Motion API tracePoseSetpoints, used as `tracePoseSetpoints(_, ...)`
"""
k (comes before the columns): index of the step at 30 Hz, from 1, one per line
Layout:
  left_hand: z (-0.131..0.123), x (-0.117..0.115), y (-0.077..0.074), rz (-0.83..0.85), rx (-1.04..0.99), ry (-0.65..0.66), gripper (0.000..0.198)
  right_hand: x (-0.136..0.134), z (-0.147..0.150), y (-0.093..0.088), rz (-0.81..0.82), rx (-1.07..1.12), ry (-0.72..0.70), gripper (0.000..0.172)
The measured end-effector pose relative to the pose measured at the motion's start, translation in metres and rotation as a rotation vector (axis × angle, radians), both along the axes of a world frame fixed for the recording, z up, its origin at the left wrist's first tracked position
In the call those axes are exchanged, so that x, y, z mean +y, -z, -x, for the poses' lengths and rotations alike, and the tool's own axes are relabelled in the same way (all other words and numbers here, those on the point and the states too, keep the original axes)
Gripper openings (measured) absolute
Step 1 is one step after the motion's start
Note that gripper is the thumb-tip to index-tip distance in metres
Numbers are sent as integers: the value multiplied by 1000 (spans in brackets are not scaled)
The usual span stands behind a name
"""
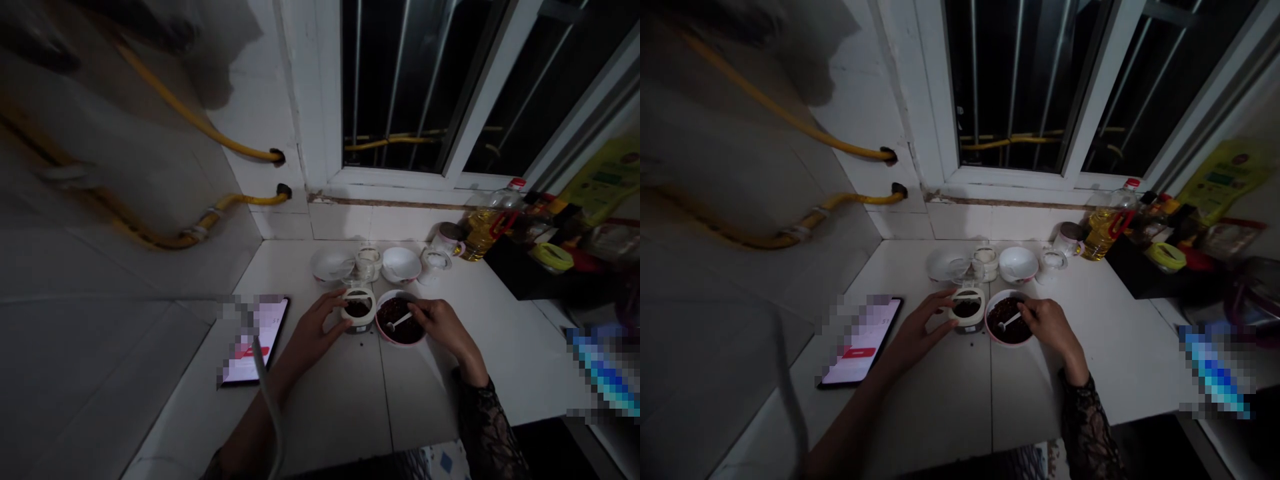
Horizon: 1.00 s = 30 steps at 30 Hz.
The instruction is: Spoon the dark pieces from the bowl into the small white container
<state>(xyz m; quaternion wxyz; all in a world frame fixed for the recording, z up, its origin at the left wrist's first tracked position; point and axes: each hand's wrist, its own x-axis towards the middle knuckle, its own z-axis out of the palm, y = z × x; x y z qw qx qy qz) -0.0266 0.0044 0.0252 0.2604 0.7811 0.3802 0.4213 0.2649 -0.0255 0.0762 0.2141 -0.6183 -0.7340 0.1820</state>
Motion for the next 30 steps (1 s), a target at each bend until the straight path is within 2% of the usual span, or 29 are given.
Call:
tracePoseSetpoints(12,1,1,1,-2,6,5,21,3,-15,3,36,370,129,58)
tracePoseSetpoints(23,0,0,2,10,-22,10,22,5,-15,2,68,513,168,60)
tracePoseSetpoints(27,0,0,2,13,-31,7,22,8,-8,2,17,542,191,62)
tracePoseSetpoints(30,-1,0,3,11,-30,8,21,7,8,-1,-109,537,190,61)
